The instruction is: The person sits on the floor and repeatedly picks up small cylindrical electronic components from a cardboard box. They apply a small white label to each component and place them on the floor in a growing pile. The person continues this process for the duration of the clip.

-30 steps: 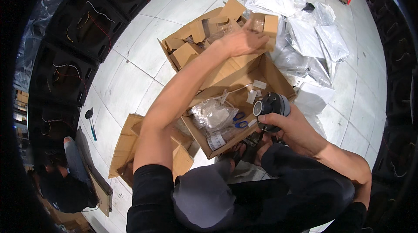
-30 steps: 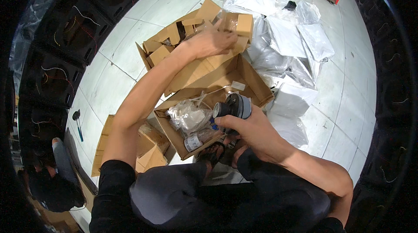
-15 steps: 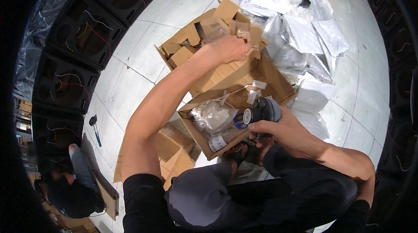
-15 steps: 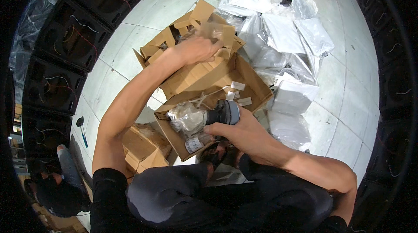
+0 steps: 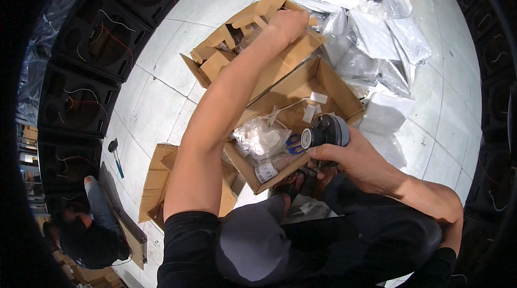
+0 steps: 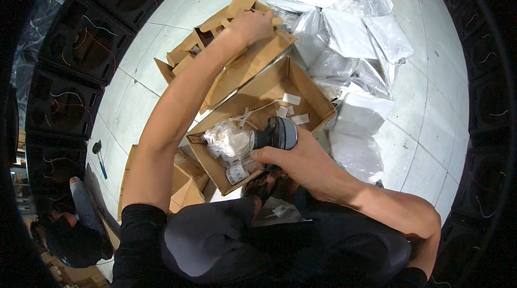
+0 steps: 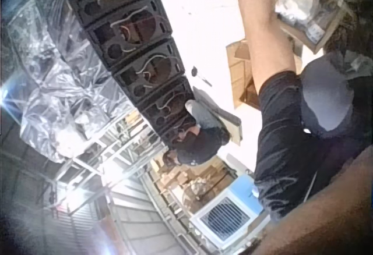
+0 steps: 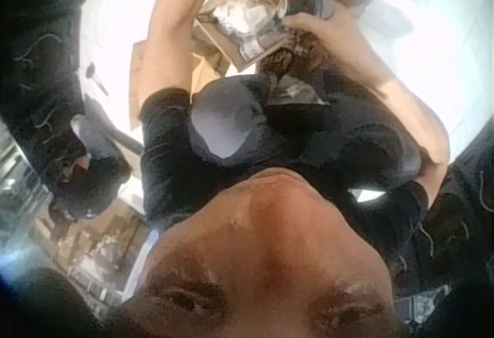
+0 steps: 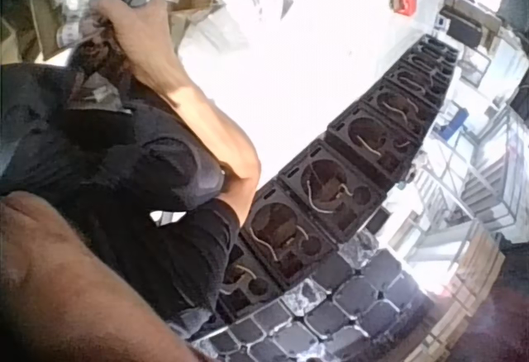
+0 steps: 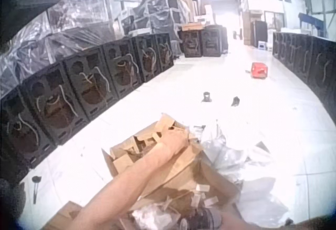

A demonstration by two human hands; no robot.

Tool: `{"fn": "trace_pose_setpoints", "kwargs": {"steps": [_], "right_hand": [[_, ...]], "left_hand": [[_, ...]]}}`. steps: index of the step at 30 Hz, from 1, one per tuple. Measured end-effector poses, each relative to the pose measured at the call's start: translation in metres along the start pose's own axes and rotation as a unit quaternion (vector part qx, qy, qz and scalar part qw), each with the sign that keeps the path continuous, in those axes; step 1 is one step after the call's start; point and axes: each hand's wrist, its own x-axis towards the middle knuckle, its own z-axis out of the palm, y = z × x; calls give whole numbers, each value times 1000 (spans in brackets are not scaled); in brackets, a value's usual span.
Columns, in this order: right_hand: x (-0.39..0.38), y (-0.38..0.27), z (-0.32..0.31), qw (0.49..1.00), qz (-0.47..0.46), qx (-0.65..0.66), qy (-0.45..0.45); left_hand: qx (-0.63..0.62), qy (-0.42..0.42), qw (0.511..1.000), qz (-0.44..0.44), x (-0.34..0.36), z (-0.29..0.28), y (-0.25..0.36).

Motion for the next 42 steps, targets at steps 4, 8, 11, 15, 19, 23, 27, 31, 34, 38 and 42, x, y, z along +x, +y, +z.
{"fn": "trace_pose_setpoints", "kwargs": {"steps": [4,8,11,15,19,23,27,31,34,38,42], "right_hand": [[6,2,3,1000,-8,-17,-22],[2,4,-4,1000,-11,-13,2],[-6,-1,-5,998,-33,13,44],[-8,-11,-7,997,-49,13,60],[3,1,1,912,-243,-314,99],[17,-10,13,802,-244,-545,9],[90,-3,-33,813,-225,-528,96],[215,91,-114,697,-137,-702,57],[257,132,-111,636,-66,-768,33],[273,142,-94,622,-36,-782,29],[275,156,-113,627,-42,-773,88]], "left_hand": [[-22,-13,999,-21,-15,48,-15],[4,95,995,-32,-33,23,-9],[-129,302,945,-8,-64,14,7],[-685,128,704,-137,-167,-36,69],[-942,-51,284,-171,-233,-66,125],[-938,-27,163,-305,-253,-29,124],[-928,-4,68,-366,-281,-7,111],[-939,34,-12,-343,-290,17,103],[-938,63,-21,-341,-293,17,94],[-941,34,-47,-334,-290,23,101],[-935,7,-42,-351,-276,27,109]]}}
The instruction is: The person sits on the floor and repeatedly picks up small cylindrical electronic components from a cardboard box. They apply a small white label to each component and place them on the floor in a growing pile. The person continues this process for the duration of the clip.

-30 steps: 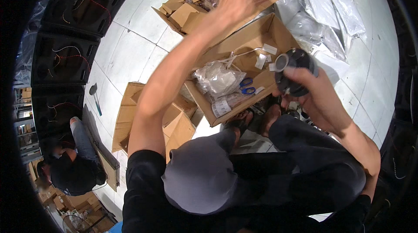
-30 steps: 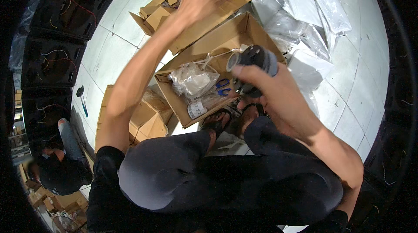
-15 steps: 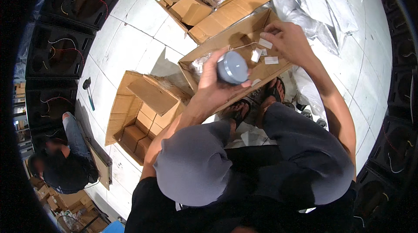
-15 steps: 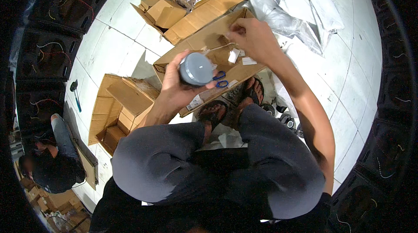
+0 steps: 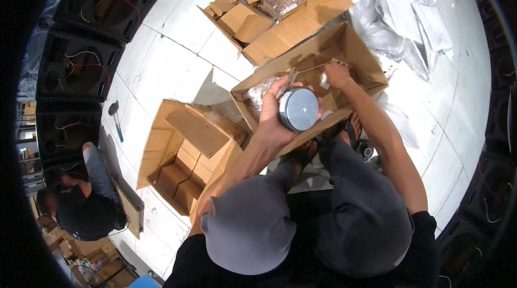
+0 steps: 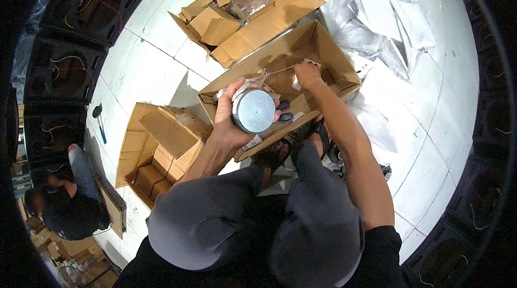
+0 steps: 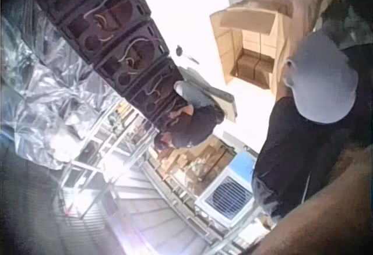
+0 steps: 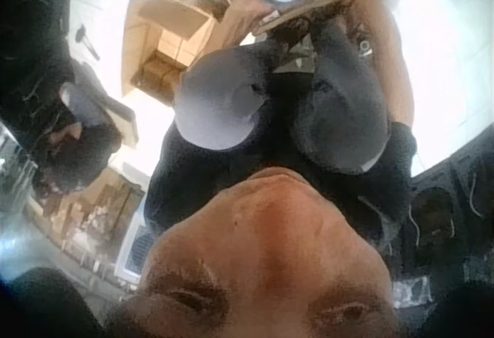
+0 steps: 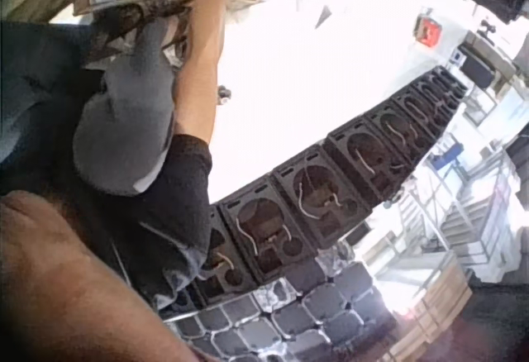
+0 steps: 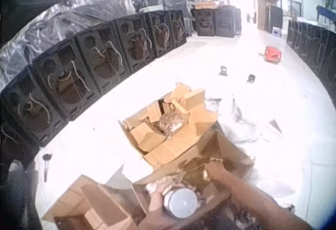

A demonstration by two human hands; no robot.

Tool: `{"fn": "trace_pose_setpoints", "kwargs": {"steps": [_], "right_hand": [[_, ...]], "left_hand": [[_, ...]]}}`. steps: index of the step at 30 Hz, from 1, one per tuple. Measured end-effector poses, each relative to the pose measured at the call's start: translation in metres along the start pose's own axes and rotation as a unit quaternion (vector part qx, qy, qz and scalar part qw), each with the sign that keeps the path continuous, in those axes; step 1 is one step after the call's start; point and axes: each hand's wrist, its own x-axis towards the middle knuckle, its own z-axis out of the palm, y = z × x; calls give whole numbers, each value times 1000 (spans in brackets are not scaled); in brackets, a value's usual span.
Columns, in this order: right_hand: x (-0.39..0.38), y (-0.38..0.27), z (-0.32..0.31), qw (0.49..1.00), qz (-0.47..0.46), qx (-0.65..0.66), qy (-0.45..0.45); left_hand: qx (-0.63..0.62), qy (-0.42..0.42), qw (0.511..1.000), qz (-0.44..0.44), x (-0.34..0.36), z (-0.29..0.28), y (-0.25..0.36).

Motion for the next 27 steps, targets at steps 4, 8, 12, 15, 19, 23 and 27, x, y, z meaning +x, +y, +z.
{"fn": "trace_pose_setpoints", "kwargs": {"steps": [4,8,12,15,19,23,27], "right_hand": [[-21,-3,-34,996,-26,70,40],[-90,-25,-110,925,-204,157,279],[-171,-46,-176,819,-387,-25,424],[-202,-54,-194,793,-444,-113,403],[-214,-54,-195,799,-459,-115,371],[-225,-56,-206,809,-467,-121,335],[-232,-68,-228,881,-390,-49,262]], "left_hand": [[23,0,1000,-7,3,-7,2],[70,6,997,-10,8,-19,0],[78,-41,995,-43,-10,-2,-4],[92,-107,990,-23,-25,10,-10],[94,-127,987,5,-50,18,-12],[138,-123,983,-2,-48,11,-11],[147,-99,983,35,-49,12,-14]]}}
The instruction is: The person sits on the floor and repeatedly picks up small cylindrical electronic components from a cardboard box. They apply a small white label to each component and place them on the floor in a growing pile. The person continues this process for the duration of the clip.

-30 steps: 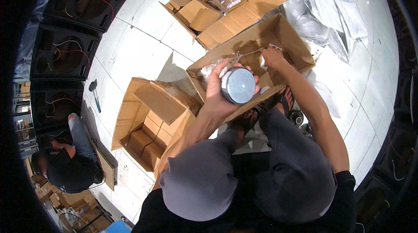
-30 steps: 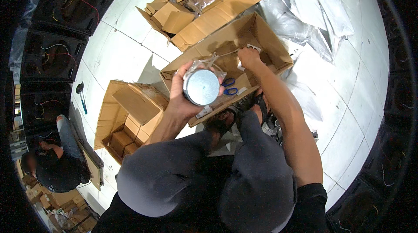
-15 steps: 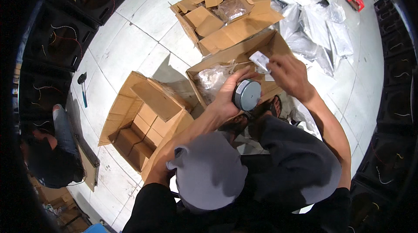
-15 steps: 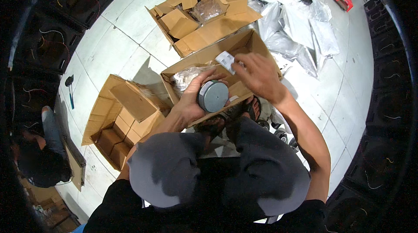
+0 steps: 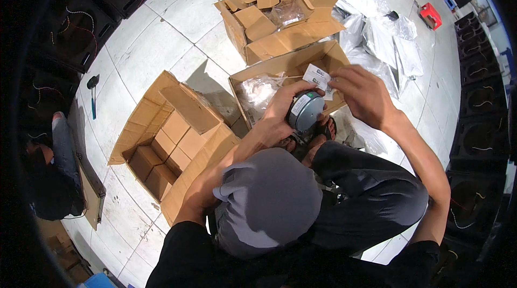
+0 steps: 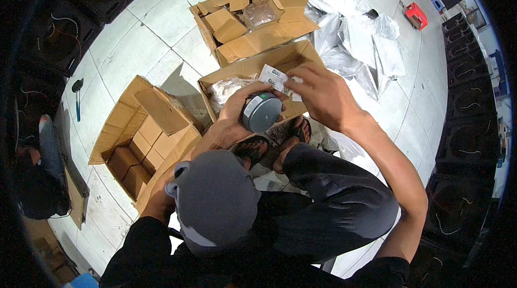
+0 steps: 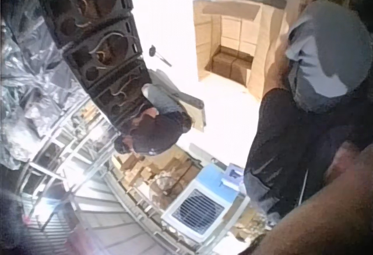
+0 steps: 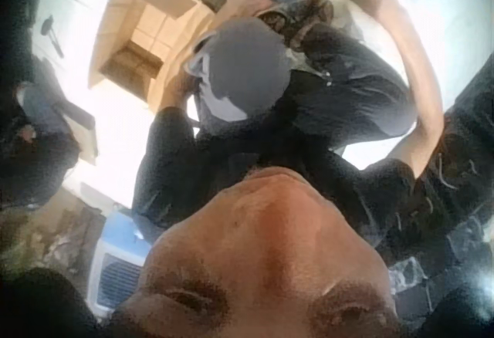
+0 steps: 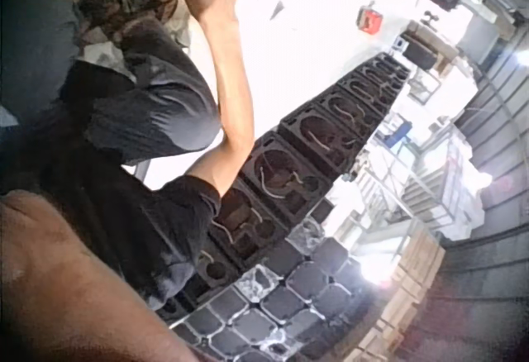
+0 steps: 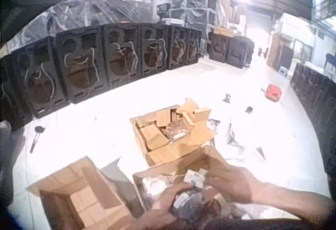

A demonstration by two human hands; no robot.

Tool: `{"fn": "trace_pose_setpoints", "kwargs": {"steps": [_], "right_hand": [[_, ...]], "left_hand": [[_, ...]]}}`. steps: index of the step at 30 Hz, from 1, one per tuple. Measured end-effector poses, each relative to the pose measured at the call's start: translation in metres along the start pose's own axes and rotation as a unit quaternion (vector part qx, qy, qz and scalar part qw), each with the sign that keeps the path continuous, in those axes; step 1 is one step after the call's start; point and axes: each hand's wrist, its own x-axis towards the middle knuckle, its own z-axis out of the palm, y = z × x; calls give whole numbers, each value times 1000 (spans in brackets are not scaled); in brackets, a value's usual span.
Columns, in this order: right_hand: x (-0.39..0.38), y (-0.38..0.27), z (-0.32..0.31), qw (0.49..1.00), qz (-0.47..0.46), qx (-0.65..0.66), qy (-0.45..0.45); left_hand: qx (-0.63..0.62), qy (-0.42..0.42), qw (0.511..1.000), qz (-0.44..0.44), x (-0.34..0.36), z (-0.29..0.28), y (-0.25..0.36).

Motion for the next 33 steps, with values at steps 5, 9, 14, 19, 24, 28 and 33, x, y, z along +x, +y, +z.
{"fn": "trace_pose_setpoints", "kwargs": {"steps": [5,9,14,19,24,28,33], "right_hand": [[24,-22,-15,970,178,150,63],[25,-21,0,967,195,149,73],[22,-19,-1,911,297,282,51],[18,-14,-1,844,359,394,59],[12,-3,1,819,378,387,195],[10,-13,-7,944,139,68,290],[3,-27,-2,968,-159,-74,181]], "left_hand": [[34,11,997,63,2,4,-7],[77,-9,991,109,2,8,-14],[147,-26,981,127,3,6,-12],[149,-30,984,93,4,9,-12],[-12,-2,1000,2,8,6,-12],[-165,-27,986,18,9,0,-8],[-225,-136,962,73,12,-8,-7]]}}
